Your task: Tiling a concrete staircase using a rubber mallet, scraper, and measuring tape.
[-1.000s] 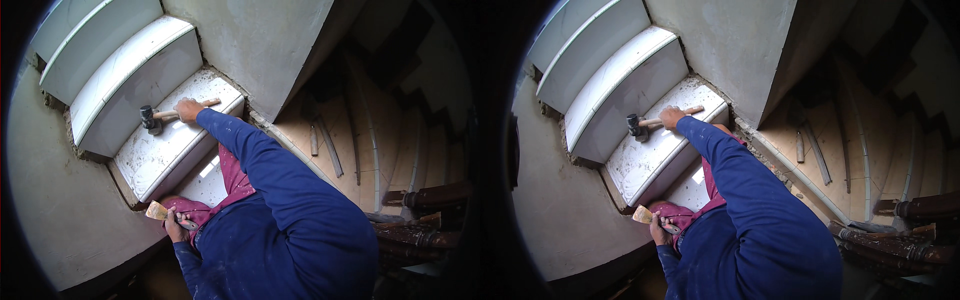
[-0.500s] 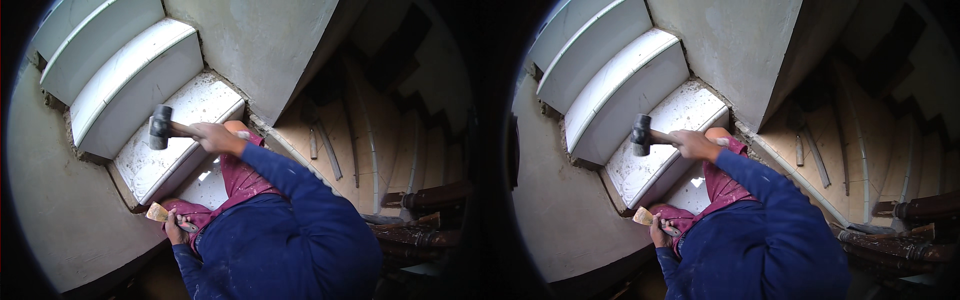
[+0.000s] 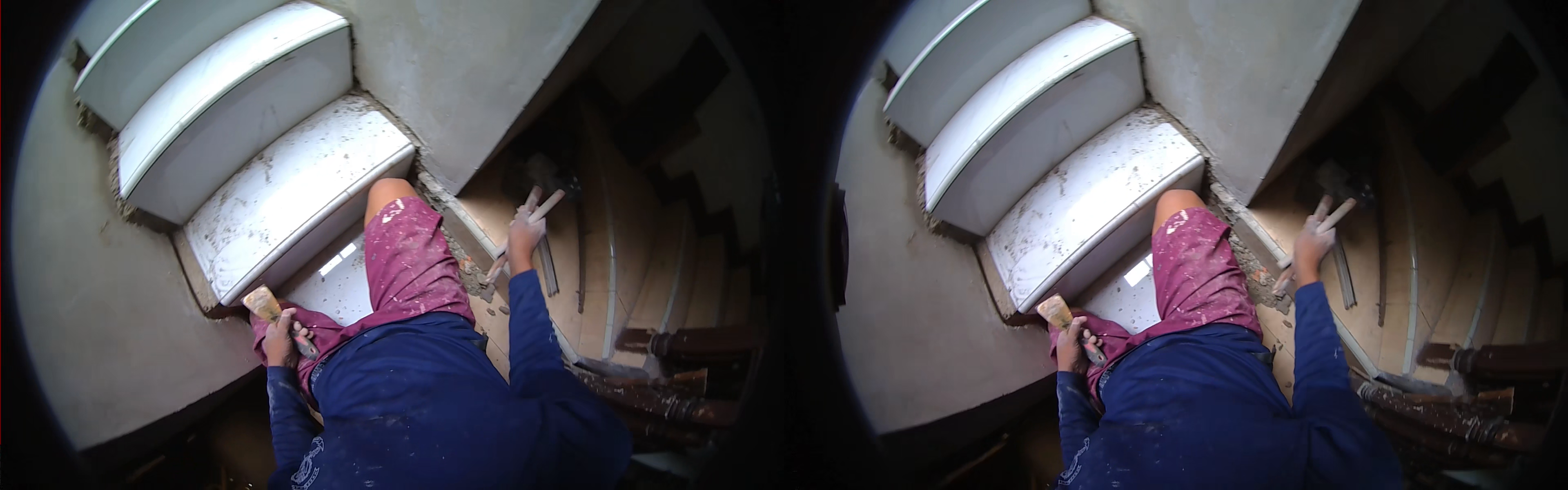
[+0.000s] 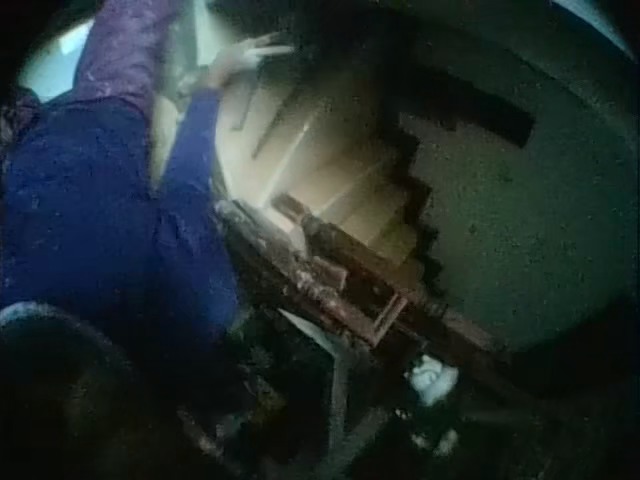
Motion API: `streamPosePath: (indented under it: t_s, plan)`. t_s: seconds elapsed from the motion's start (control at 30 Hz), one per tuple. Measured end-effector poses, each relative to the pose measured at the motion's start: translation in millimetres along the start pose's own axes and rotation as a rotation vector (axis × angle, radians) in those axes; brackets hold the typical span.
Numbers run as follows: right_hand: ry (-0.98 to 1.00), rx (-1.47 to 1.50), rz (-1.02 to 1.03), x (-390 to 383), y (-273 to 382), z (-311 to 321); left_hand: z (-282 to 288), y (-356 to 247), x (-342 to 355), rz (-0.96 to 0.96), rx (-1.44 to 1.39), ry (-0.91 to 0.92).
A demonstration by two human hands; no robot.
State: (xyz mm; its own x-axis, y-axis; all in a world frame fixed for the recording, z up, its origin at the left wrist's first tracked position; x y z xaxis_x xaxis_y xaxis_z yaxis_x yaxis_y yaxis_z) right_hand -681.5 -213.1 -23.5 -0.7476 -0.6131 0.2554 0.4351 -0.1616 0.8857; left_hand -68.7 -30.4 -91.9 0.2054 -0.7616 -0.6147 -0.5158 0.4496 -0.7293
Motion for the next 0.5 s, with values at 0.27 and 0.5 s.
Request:
streamPosePath:
  t_s: [0.27,0.5]
  plan:
    - [0.212,-0.382,-0.066,72.6,-19.2,-91.6,14.6,4.4,-14.0,-0.097,-0.079,-0.077]
    - [0.257,-0.493,0.134,81.2,-14.0,-135.6,15.1,-1.0,-23.5,-0.112,-0.088,-0.131]
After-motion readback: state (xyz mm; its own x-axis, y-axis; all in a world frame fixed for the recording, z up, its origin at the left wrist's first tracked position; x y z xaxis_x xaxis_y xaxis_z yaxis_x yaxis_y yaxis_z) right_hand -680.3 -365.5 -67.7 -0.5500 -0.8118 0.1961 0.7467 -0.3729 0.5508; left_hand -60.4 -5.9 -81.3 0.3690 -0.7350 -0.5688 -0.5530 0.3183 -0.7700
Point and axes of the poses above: each hand's wrist, its own x-axis towards the middle knuckle, its own z-axis out of the back of the hand, y = z × x, the point moved 9 cm from there along x, towards the middle knuckle, and after that the axes turned 3 degrees about y, right-handed, at the moved point
